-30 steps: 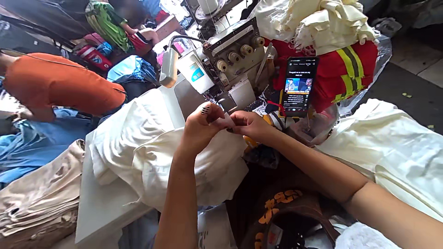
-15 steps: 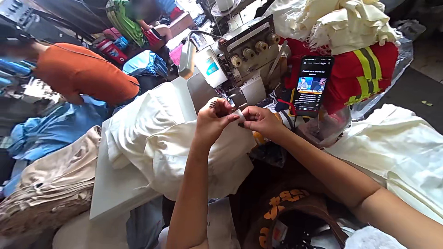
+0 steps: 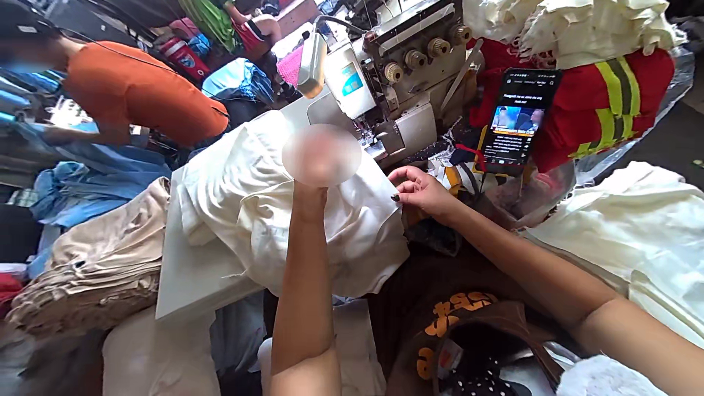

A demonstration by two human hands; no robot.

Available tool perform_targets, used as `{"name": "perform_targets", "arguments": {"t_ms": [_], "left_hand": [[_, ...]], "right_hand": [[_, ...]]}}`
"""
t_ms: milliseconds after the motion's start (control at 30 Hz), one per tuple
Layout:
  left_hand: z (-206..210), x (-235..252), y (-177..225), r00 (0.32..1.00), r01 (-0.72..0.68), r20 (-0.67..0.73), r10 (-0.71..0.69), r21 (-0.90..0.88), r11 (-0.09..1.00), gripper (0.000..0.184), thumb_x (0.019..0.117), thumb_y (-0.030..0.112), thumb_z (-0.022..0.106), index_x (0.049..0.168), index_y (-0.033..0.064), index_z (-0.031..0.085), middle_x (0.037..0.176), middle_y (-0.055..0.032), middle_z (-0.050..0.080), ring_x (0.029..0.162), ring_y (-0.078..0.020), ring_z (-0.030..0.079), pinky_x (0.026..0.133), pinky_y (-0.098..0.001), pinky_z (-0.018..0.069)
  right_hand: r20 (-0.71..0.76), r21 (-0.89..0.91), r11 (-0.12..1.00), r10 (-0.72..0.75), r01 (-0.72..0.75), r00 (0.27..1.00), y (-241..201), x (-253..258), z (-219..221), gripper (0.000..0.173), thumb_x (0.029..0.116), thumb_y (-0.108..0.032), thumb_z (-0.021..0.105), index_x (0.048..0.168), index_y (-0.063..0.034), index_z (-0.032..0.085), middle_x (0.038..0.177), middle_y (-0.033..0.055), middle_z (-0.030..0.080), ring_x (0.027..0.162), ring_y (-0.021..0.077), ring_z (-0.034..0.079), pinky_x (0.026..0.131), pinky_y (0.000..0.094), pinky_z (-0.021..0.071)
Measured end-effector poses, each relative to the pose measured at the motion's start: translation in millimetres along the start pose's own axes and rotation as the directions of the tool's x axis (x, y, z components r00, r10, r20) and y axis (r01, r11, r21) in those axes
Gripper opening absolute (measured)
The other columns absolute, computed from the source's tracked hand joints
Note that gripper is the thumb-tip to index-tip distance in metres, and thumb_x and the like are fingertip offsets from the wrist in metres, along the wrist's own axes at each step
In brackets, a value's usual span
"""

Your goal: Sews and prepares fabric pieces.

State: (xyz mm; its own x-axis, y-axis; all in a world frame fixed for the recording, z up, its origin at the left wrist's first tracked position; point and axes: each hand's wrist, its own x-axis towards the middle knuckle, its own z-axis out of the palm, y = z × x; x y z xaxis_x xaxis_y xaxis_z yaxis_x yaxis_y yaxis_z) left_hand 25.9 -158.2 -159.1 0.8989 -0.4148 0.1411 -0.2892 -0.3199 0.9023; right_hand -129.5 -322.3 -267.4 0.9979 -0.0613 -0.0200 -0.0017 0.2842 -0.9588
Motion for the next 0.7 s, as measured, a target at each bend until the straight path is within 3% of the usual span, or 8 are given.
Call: {"name": "perform_targets", "arguments": {"t_ms": [100, 233, 500, 700], "left_hand": [[-2.2, -1.0, 2.3, 1.000, -0.007, 0.025, 0.009, -0.092, 0.996, 0.044, 0.0765, -0.011, 0.080, 0.110, 0.0062, 0.058, 0.083, 0.0008, 0.075, 0.073, -0.0064, 0.072, 0.069, -0.0255, 0.0605], [-3.6, -4.0, 5.8, 0.997, -0.039, 0.064, 0.049, -0.153, 0.987, 0.049, 0.0741, -0.013, 0.080, 0.108, 0.0085, 0.054, 0.081, 0.0020, 0.074, 0.072, -0.0068, 0.072, 0.068, -0.0254, 0.0608], [-4.3, -7.5, 13.6, 0.996, -0.052, 0.064, 0.063, -0.159, 0.986, 0.055, 0.0684, -0.019, 0.080, 0.101, 0.0111, 0.047, 0.079, 0.0028, 0.071, 0.074, -0.0076, 0.072, 0.072, -0.0274, 0.0620], [-1.1, -7.4, 11.6, 0.996, -0.042, 0.077, 0.053, -0.141, 0.989, 0.048, 0.0726, -0.015, 0.080, 0.103, 0.0088, 0.052, 0.080, 0.0026, 0.070, 0.075, -0.0061, 0.070, 0.072, -0.0258, 0.0609]], "right_hand": [[-0.010, -0.081, 0.985, -0.156, 0.155, 0.988, 1.3, 1.4, 3.6, 0.043, 0.0919, 0.009, 0.063, 0.132, -0.0079, 0.059, 0.109, 0.0079, 0.068, 0.083, 0.0125, 0.067, 0.075, 0.0306, 0.0597], [-0.005, -0.170, 0.956, -0.243, 0.238, 0.970, -0.5, -2.4, 7.1, 0.040, 0.0920, 0.010, 0.061, 0.130, -0.0023, 0.064, 0.119, 0.0071, 0.068, 0.094, 0.0084, 0.068, 0.083, 0.0270, 0.0587], [0.013, -0.147, 0.912, -0.385, 0.383, 0.923, 3.2, -8.9, 1.9, 0.046, 0.0926, 0.013, 0.060, 0.135, -0.0051, 0.064, 0.123, 0.0060, 0.069, 0.096, 0.0076, 0.069, 0.086, 0.0265, 0.0593], [0.042, -0.299, 0.901, -0.317, 0.315, 0.948, 1.7, -8.6, -6.0, 0.033, 0.0933, 0.009, 0.061, 0.125, 0.0009, 0.068, 0.120, 0.0110, 0.070, 0.100, 0.0102, 0.068, 0.088, 0.0274, 0.0583]]}}
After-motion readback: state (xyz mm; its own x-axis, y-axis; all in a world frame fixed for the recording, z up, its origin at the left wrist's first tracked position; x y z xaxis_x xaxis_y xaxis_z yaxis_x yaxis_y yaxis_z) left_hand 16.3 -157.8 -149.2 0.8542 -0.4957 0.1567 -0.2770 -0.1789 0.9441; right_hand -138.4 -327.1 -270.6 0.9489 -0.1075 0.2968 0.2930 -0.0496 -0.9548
